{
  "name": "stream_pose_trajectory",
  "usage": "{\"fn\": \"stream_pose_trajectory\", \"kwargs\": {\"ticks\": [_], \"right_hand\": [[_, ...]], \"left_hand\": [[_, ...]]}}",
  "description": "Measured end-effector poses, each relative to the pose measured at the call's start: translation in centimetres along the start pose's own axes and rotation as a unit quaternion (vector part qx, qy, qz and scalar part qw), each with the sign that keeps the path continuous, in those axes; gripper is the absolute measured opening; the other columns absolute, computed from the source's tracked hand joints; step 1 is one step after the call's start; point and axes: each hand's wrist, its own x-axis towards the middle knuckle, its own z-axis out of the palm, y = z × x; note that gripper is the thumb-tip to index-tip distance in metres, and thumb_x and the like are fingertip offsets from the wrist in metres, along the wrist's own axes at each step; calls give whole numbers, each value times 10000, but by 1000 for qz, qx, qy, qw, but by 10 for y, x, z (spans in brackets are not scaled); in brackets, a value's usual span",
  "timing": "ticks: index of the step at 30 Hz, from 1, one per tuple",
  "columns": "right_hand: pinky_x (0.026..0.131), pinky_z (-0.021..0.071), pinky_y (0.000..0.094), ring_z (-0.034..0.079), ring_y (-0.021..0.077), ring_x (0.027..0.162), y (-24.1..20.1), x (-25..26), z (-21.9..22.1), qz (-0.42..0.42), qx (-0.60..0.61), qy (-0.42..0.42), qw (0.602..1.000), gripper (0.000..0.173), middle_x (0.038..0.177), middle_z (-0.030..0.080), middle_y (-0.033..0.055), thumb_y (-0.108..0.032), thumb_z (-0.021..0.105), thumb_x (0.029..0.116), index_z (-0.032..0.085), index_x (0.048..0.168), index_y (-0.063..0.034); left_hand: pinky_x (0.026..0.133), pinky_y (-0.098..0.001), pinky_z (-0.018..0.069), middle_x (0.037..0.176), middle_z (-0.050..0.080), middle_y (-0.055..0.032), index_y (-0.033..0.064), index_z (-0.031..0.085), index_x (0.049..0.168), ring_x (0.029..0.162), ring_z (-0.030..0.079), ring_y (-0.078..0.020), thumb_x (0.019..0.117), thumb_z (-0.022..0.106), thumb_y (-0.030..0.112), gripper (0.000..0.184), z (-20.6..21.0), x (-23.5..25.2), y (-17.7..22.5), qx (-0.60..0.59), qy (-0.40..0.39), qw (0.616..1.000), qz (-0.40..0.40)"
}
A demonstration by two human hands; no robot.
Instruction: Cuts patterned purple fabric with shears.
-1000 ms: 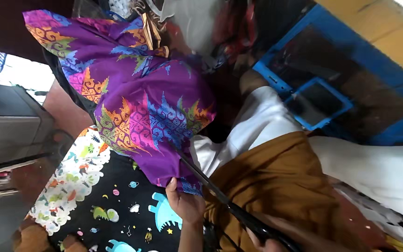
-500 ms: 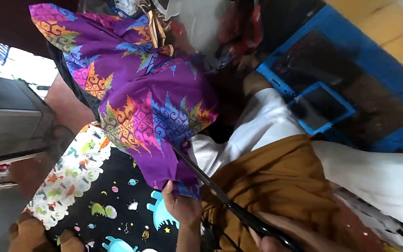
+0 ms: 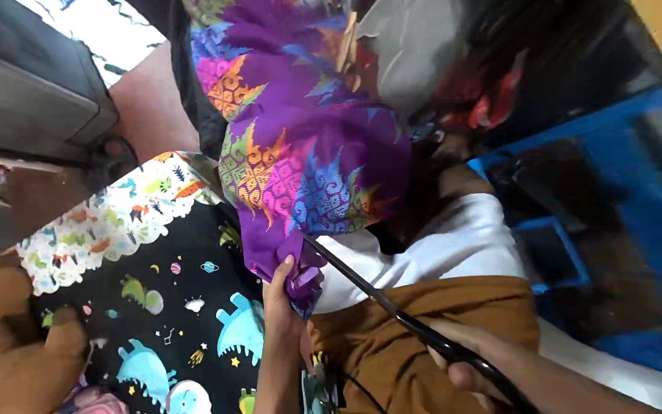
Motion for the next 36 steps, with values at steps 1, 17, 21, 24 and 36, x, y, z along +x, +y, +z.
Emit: {"fn": "stream_pose_trajectory", "kwargs": {"ticks": [1, 17, 21, 24, 36], "right_hand": [[539, 472, 183, 521, 30, 548, -1, 7, -4, -8, -13, 6, 1000, 380, 709, 536, -12, -383, 613, 997, 578, 1008, -5], [548, 467, 193, 526, -12, 594, -17, 24, -37, -44, -191, -58, 979, 771, 731, 570, -69, -807, 594, 794, 633, 1026, -73], [536, 457, 216, 519, 7, 576, -59, 51, -65, 7, -291, -104, 951, 877, 709, 560, -67, -906, 573, 701, 631, 1031, -95], [530, 443, 181, 512, -20, 583, -83, 76, -84, -18, -329, -140, 934, 756, 719, 558, -94, -857, 607, 741, 626, 994, -146], [611, 472, 315, 554, 62, 678, -146, 115, -88, -29, -500, -162, 850, 800, 746, 569, -43, -852, 628, 704, 634, 1023, -119]], "left_hand": [[631, -304, 615, 763, 678, -51, 50, 588, 1026, 678, 692, -119, 1003, 491, 86, 106, -2, 0, 2, 11, 18, 1000, 17], [792, -316, 628, 949, 730, -26, 45, 512, 1288, 871, 726, -106, 1117, 334, 243, 317, -39, 14, 26, 85, 75, 989, 92], [804, -313, 621, 965, 727, -24, 60, 503, 1296, 887, 721, -102, 1117, 287, 271, 351, -49, 23, 27, 73, 45, 994, 70], [811, -304, 618, 961, 730, -7, 73, 522, 1272, 892, 718, -88, 1112, 297, 285, 348, -55, 26, 27, 73, 31, 994, 77], [810, -292, 606, 964, 717, 9, 70, 501, 1300, 885, 704, -68, 1078, 378, 315, 353, -73, 26, 31, 91, 48, 992, 67]]}}
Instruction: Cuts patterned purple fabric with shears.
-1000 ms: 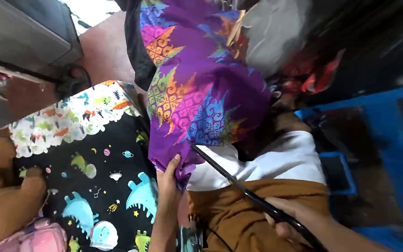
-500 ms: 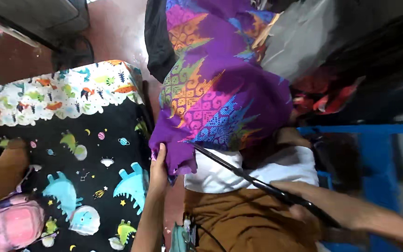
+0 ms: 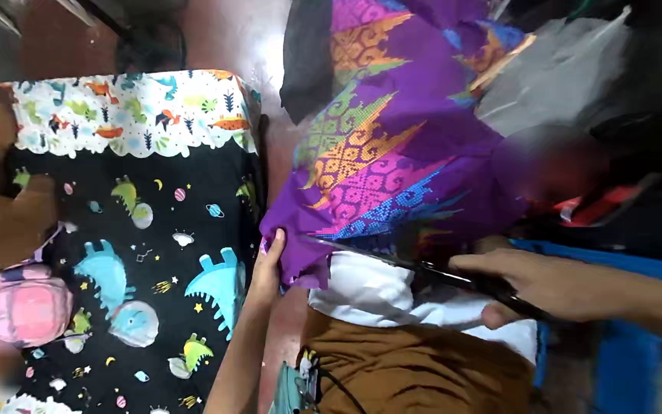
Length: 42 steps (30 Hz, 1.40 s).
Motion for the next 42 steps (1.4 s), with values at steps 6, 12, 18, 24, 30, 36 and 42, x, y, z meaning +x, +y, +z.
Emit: {"fn": "stream_pose_trajectory", "kwargs": {"ticks": [6, 12, 18, 24, 30, 36, 42], "right_hand": [[551, 440, 266, 526, 27, 610, 3, -1, 0, -55, -24, 40, 997, 752, 673, 543, -70, -865, 576, 743, 655, 929, -141], [505, 416, 203, 496, -24, 563, 12, -7, 20, -107, -17, 94, 990, 678, 634, 530, -98, -825, 585, 781, 647, 900, -160], [508, 417, 208, 490, -21, 565, 7, -16, 68, -96, 59, 133, 985, 700, 640, 532, -90, -825, 618, 748, 656, 905, -143], [560, 452, 195, 523, -22, 620, -16, -23, 141, -60, 249, 122, 959, 677, 717, 576, -73, -739, 690, 767, 671, 983, -98], [591, 450, 196, 531, 0, 664, -43, -36, 197, -66, 377, 126, 915, 625, 782, 590, -28, -646, 658, 869, 638, 1000, -35], [561, 498, 213, 572, 15, 628, -46, -48, 229, -74, 424, 172, 886, 595, 747, 599, -28, -632, 656, 885, 639, 966, -43], [589, 492, 263, 570, 50, 648, -32, -69, 239, -40, 370, 228, 900, 622, 749, 616, 4, -637, 690, 851, 659, 978, -29]], "left_hand": [[815, -301, 612, 952, 729, 16, 95, 535, 1259, 889, 712, -75, 1077, 389, 349, 345, -5, 2, -2, -23, -6, 1000, 10], [865, -323, 602, 1047, 740, 63, 252, 651, 1189, 986, 703, -65, 792, 605, 797, 676, -12, -8, -3, -87, -66, 992, 56], [840, -323, 619, 987, 756, 11, 134, 616, 1172, 924, 729, -97, 883, 738, 491, 476, -18, -26, -1, -104, -45, 993, 41], [758, -306, 635, 907, 762, -1, 61, 562, 1150, 798, 739, -106, 909, 723, 176, 312, -11, -44, -6, -56, -9, 993, 101], [746, -290, 629, 866, 754, 27, 97, 579, 1117, 777, 729, -86, 906, 747, 247, 309, -9, -57, -15, -33, -14, 992, 122], [902, -396, 594, 1065, 758, -13, 199, 747, 1101, 1027, 716, -152, 778, 588, 811, 709, -13, -50, -11, -238, -100, 966, 19], [901, -416, 599, 1125, 737, -104, 89, 713, 1175, 1051, 715, -223, 820, 635, 723, 731, -3, -29, -11, -336, -217, 910, -107]]}}
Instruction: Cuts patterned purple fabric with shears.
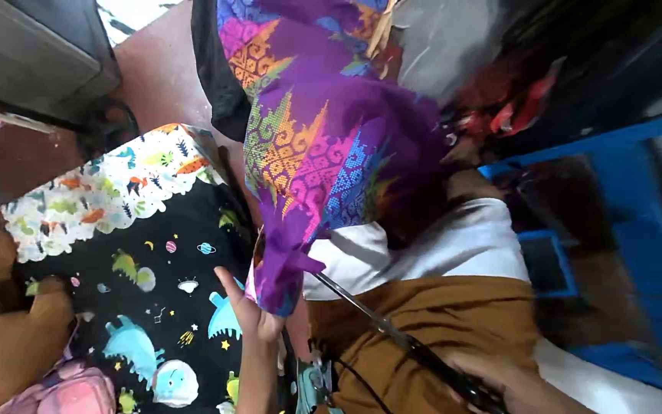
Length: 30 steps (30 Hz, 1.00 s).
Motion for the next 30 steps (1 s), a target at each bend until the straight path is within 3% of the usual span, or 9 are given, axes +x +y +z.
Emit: {"fn": "stream_pose_trajectory", "kwargs": {"ticks": [2, 4, 8, 11, 14, 17, 21, 25, 30], "right_hand": [[666, 523, 386, 609, 173, 704, -8, -7, -7, 32, -37, 23, 999, 583, 807, 650, 128, -490, 770, 842, 663, 1020, 54], [740, 516, 410, 609, 237, 776, -15, -10, -14, 69, -54, 39, 995, 545, 905, 663, 205, -344, 828, 820, 646, 1068, 106], [808, 508, 446, 611, 303, 864, -19, -23, -22, 85, -90, 79, 989, 683, 1003, 641, 256, -409, 851, 784, 604, 1145, 116], [822, 500, 457, 613, 335, 874, -22, -36, -25, 73, -103, 93, 988, 679, 1023, 637, 286, -384, 851, 793, 600, 1147, 138], [796, 512, 446, 636, 332, 821, -32, -51, -25, 85, -106, 74, 988, 550, 956, 668, 273, -312, 823, 841, 648, 1108, 136], [785, 503, 430, 617, 315, 830, -23, -50, -23, 67, -103, 80, 989, 664, 998, 646, 270, -404, 831, 816, 615, 1144, 131], [803, 487, 416, 590, 315, 855, -21, -45, -19, 90, -79, 77, 990, 633, 1023, 619, 290, -331, 832, 837, 584, 1170, 147], [846, 484, 378, 588, 295, 894, -17, -45, -17, 101, -45, 58, 992, 608, 1049, 619, 273, -329, 813, 859, 578, 1179, 132], [755, 510, 401, 608, 249, 789, -7, -57, -13, 76, 46, 17, 996, 592, 887, 627, 202, -419, 760, 885, 609, 1126, 100]], "left_hand": [[846, -359, 616, 1047, 758, -55, 133, 754, 1104, 969, 734, -164, 835, 762, 506, 460, 11, 1, -5, 63, -6, 997, -44], [748, -305, 628, 927, 766, -7, 172, 744, 1015, 843, 740, -107, 786, 827, 342, 297, 31, -2, -16, 188, 60, 980, -35], [819, -292, 619, 1004, 751, 20, 102, 596, 1184, 915, 725, -80, 782, 821, 115, 461, 50, 1, -40, 327, 26, 942, 65], [860, -290, 613, 1059, 754, 7, 89, 619, 1199, 971, 723, -87, 785, 824, 91, 462, 58, 5, -52, 348, -18, 930, 121], [817, -267, 621, 978, 763, 46, 127, 635, 1126, 903, 728, -55, 805, 814, 66, 372, 69, 2, -58, 396, -17, 904, 159], [824, -258, 618, 977, 764, 64, 157, 660, 1113, 908, 725, -41, 816, 783, 36, 344, 73, -5, -59, 426, -27, 885, 185], [785, -236, 615, 937, 776, 46, 191, 751, 1034, 858, 730, -29, 815, 769, 61, 255, 76, -13, -64, 397, -30, 906, 144], [809, -250, 613, 970, 779, 21, 179, 775, 1058, 885, 735, -48, 845, 740, 71, 242, 69, -7, -70, 350, -79, 927, 107], [823, -253, 609, 976, 779, -3, 149, 771, 1054, 900, 735, -57, 842, 736, 54, 235, 75, 2, -84, 315, -105, 938, 100]]}}
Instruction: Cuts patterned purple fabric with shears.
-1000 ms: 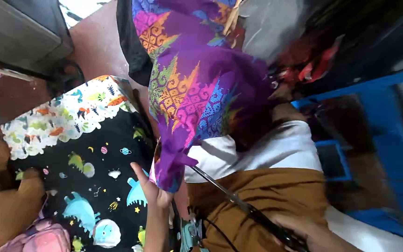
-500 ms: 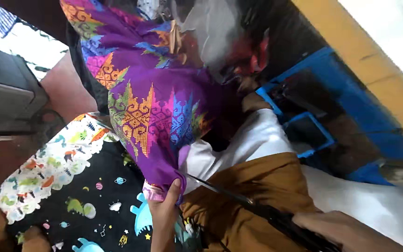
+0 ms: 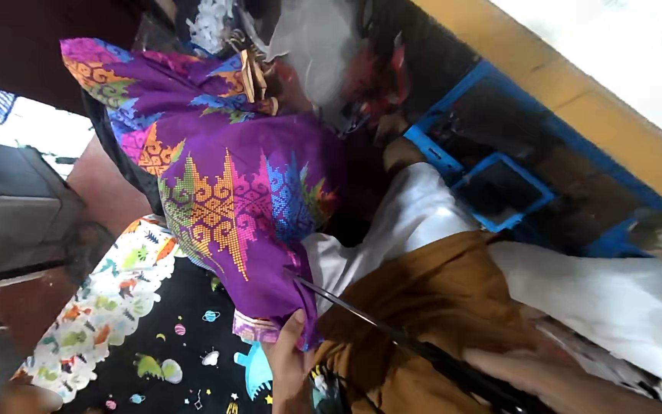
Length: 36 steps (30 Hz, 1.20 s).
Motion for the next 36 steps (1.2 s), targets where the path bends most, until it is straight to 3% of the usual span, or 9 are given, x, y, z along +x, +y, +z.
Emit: {"fn": "stream_pose_trajectory", "kwargs": {"ticks": [5, 10, 14, 20, 24, 31, 36], "right_hand": [[774, 505, 359, 603, 214, 806, -3, 4, 1, -35, 41, -15, 998, 544, 911, 634, 192, -376, 715, 935, 593, 1148, 109], [806, 535, 465, 643, 290, 864, 14, 22, 19, -113, 82, 24, 990, 723, 971, 648, 232, -535, 676, 912, 567, 1223, 108], [753, 520, 421, 610, 262, 794, 3, 33, 23, -137, 99, 34, 985, 783, 924, 631, 212, -577, 714, 861, 558, 1180, 121], [761, 505, 346, 588, 203, 790, 6, 33, 27, -154, 117, 23, 981, 700, 897, 617, 181, -534, 667, 919, 562, 1139, 122], [802, 505, 341, 601, 199, 843, -3, 24, 23, -113, 134, -6, 985, 631, 938, 621, 187, -474, 575, 996, 542, 1189, 126], [723, 469, 267, 549, 127, 766, -12, 21, 23, -86, 163, -16, 983, 491, 872, 592, 136, -355, 531, 1034, 542, 1135, 125], [686, 456, 233, 531, 92, 708, -10, 20, 23, -97, 158, 9, 983, 515, 805, 579, 108, -391, 518, 1035, 564, 1049, 122]], "left_hand": [[829, -251, 608, 975, 779, 1, 155, 776, 1051, 902, 736, -57, 839, 741, 46, 240, 10, 5, -3, 5, -6, 1000, -1], [833, -256, 612, 984, 779, 3, 158, 768, 1062, 918, 735, -58, 837, 756, 60, 246, 14, 5, -9, 19, -10, 1000, -2], [845, -261, 610, 986, 778, -1, 156, 771, 1066, 927, 735, -62, 845, 749, 58, 242, 15, 5, -10, 11, -11, 1000, -1], [845, -263, 610, 993, 778, -7, 148, 768, 1072, 930, 737, -67, 845, 748, 47, 249, 16, 3, -10, 8, -10, 1000, -1], [855, -267, 608, 1004, 777, -14, 142, 765, 1086, 944, 734, -67, 851, 738, 43, 257, 14, 2, -11, 5, -19, 1000, 5], [846, -277, 612, 995, 778, -26, 132, 761, 1083, 934, 740, -85, 844, 739, 30, 261, 13, 2, -13, -1, -14, 1000, 7], [847, -271, 609, 997, 779, -15, 136, 771, 1073, 933, 738, -75, 845, 725, 24, 258, 11, -1, -11, 1, -16, 1000, 5]]}}
